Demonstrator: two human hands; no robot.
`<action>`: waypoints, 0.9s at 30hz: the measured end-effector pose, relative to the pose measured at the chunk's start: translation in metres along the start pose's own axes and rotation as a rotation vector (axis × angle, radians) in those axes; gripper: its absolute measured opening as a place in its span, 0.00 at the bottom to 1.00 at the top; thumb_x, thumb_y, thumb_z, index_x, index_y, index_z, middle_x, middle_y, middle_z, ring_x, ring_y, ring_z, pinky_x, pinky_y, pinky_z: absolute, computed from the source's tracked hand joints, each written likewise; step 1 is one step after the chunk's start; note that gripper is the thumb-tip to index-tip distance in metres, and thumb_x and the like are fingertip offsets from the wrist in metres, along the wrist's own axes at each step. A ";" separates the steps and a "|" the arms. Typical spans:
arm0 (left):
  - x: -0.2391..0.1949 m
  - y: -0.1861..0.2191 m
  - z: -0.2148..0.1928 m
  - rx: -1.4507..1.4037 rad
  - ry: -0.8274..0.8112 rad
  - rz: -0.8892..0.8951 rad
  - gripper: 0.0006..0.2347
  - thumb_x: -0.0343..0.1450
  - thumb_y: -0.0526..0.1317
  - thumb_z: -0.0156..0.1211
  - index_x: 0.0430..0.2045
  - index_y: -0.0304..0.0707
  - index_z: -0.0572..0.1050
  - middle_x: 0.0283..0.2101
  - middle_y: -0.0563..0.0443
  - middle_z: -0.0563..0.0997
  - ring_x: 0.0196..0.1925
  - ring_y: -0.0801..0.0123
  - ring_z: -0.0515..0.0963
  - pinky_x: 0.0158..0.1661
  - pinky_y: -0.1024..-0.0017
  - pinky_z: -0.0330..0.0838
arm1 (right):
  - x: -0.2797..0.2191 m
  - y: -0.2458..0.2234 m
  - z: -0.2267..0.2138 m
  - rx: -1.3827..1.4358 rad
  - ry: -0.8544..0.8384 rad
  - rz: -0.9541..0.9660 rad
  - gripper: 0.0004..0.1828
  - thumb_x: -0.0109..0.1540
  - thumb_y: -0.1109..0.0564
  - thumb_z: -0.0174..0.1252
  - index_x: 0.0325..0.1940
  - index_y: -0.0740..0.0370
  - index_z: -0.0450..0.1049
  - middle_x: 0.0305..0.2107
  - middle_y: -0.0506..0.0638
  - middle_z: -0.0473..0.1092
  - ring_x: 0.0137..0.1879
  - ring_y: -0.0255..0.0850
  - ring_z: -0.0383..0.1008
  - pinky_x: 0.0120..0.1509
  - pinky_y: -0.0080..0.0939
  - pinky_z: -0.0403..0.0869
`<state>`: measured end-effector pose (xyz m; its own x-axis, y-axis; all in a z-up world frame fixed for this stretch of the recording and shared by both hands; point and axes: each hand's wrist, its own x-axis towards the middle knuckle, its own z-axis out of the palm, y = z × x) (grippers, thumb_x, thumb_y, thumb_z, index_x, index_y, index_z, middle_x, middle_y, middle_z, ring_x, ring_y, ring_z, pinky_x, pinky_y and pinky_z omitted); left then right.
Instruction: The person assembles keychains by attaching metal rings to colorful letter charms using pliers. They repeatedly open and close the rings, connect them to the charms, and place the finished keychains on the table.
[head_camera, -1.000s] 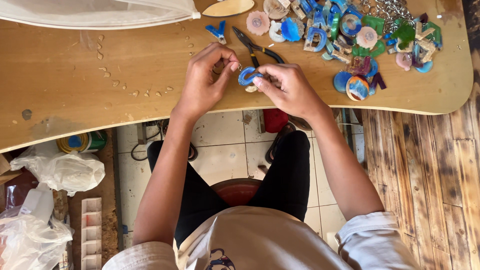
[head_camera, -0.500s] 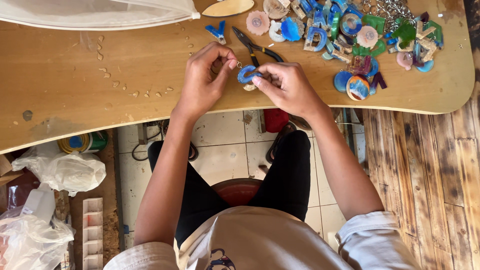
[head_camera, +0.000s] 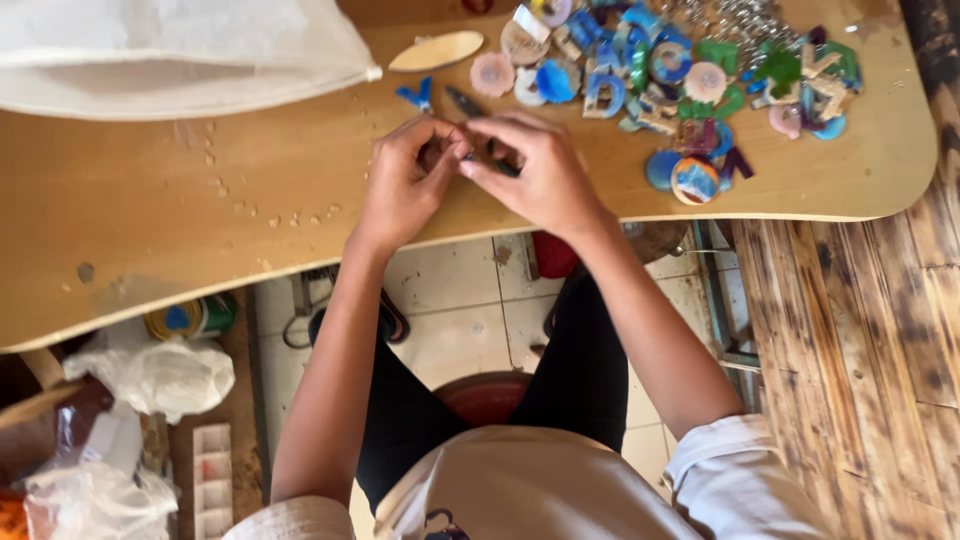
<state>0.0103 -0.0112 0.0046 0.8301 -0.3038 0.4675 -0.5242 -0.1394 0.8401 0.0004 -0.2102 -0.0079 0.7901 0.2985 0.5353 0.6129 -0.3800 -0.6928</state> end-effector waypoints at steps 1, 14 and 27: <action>0.002 0.001 0.000 0.004 -0.008 0.014 0.01 0.72 0.29 0.64 0.32 0.34 0.80 0.27 0.43 0.77 0.27 0.60 0.76 0.33 0.65 0.71 | 0.003 -0.011 -0.003 -0.005 0.015 -0.007 0.20 0.58 0.65 0.71 0.55 0.66 0.79 0.36 0.61 0.75 0.33 0.49 0.76 0.28 0.44 0.74; 0.009 -0.015 0.024 0.012 -0.067 -0.136 0.08 0.78 0.32 0.58 0.50 0.30 0.76 0.43 0.46 0.79 0.45 0.67 0.79 0.47 0.71 0.74 | -0.046 0.008 -0.157 0.065 0.515 0.314 0.06 0.64 0.63 0.63 0.44 0.62 0.82 0.34 0.56 0.80 0.29 0.39 0.81 0.30 0.33 0.80; 0.007 -0.009 0.026 0.215 -0.085 -0.209 0.07 0.77 0.32 0.58 0.47 0.34 0.79 0.39 0.50 0.81 0.32 0.73 0.73 0.38 0.74 0.69 | -0.068 0.092 -0.304 -0.022 0.868 1.081 0.07 0.59 0.59 0.70 0.41 0.60 0.84 0.35 0.51 0.83 0.25 0.34 0.79 0.29 0.29 0.80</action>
<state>0.0156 -0.0369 -0.0068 0.9102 -0.3236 0.2586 -0.3793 -0.4001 0.8343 0.0044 -0.5319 0.0387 0.6116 -0.7813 -0.1247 -0.3049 -0.0872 -0.9484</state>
